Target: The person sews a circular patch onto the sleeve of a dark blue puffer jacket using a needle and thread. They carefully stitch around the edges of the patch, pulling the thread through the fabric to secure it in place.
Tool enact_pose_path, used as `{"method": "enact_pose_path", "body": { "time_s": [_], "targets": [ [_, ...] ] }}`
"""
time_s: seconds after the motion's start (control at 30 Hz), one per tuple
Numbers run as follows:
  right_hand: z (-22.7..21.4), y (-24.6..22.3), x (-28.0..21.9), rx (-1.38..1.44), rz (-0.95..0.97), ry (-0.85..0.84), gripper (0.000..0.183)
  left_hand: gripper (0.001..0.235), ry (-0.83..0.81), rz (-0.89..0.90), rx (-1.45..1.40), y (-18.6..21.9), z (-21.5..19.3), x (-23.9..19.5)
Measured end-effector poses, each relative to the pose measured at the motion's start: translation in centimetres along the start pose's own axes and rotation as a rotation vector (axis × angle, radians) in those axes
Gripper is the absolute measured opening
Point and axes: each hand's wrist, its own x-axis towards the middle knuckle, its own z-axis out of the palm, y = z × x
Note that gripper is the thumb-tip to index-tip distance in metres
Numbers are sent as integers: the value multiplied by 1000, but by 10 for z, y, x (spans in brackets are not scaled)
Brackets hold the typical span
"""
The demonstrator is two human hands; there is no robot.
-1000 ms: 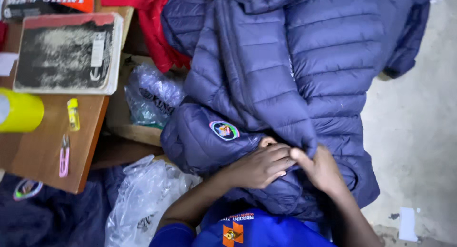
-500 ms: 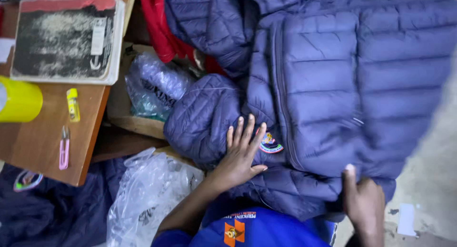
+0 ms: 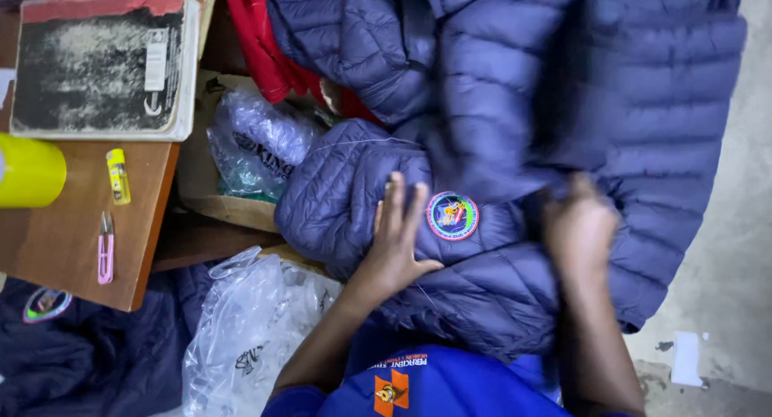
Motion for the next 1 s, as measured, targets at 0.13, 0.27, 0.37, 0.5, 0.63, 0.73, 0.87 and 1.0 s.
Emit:
{"method": "enact_pose_path", "body": {
  "time_s": [0.13,0.27,0.37,0.5,0.63,0.73,0.87,1.0],
  "targets": [
    [-35,44,-3,241,337,140,65,163,-50,-107,-6,-18,19,-9],
    [-54,27,-26,20,192,152,51,164,-65,-72,36,-16,13,-2],
    [-105,-22,-50,124,-190,310,48,149,-25,48,62,-1,-2,-2],
    [-82,-39,-73,783,-360,-471,35,31,2,612,-155,13,2,-24],
    [-33,-41,-77,577,-348,-531,25,39,-133,655,-136,6,27,-36],
    [-34,-47,-84,573,-202,-493,14,31,-145,595,-360,-4,23,-40],
    [-50,-76,-69,402,-548,-203,75,22,-312,595,-469,-12,9,-36],
    [-6,-97,-73,425,-774,-209,75,22,-605,365,-463,-28,-18,-36]
  ]
}}
